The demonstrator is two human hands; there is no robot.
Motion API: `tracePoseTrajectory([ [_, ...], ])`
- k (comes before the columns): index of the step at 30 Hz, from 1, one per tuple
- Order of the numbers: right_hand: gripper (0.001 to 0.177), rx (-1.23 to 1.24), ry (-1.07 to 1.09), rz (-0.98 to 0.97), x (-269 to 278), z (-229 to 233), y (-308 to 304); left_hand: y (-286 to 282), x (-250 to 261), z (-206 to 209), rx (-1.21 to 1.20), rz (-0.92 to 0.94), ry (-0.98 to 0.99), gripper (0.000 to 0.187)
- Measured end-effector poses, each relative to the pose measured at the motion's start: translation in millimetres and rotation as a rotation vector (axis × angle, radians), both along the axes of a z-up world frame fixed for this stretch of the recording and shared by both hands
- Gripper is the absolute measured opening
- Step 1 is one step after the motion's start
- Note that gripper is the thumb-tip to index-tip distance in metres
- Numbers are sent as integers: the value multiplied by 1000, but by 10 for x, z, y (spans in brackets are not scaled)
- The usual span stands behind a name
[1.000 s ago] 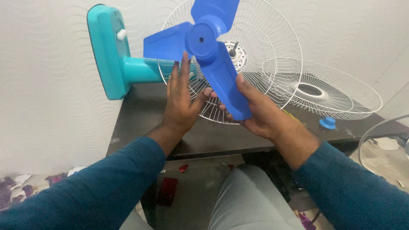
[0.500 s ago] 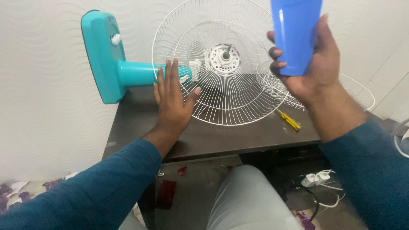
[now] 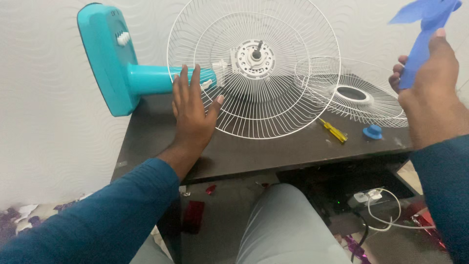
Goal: The person disassembles a small electric fan on a table. They remove the front grille, unscrew the central cap, take off the fan blades, and then detach the rear grille from the motor housing.
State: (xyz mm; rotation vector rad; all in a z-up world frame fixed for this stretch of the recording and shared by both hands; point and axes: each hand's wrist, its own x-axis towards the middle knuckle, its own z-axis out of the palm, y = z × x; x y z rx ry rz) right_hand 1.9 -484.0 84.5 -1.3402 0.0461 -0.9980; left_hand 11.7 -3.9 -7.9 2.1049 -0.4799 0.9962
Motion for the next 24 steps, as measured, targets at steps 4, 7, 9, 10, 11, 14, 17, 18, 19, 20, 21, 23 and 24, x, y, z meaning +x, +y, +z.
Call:
tracePoseTrajectory([
  [4,53,-60,250,-139,-52,-47,-18,-3,23,-16,42,23,-30,80],
  [7,49,-254,414,-299,-80,-110,39,8,29,-33,29,6,-40,78],
  [9,48,-346,546,-395,-77,-135,44,9,40,-35,34,3,-38,76],
  [10,48,-402,573,-405,-79,-159,30,7,56,-26,44,8,-34,75],
  [11,49,-459,601,-414,-84,-195,4,5,65,-26,54,13,-28,75],
  [14,47,-605,722,-485,49,-293,-102,8,77,-26,81,19,-14,72],
  [17,43,-743,852,-556,282,-448,-313,15,62,-46,66,-4,-29,72],
  [18,42,-788,894,-575,375,-508,-403,18,63,-47,66,-3,-32,72],
  [19,44,-810,889,-564,479,-562,-498,21,64,-45,66,-4,-35,72],
  [20,47,-833,884,-553,587,-612,-597,22,65,-46,66,-4,-38,71],
  [21,49,-855,877,-541,699,-662,-697,22,67,-49,62,-9,-36,71],
  [23,50,-984,953,-594,907,-748,-869,23,72,-59,53,-18,-32,71],
  [24,50,-1049,991,-619,982,-792,-939,27,74,-65,53,-22,-33,71],
])
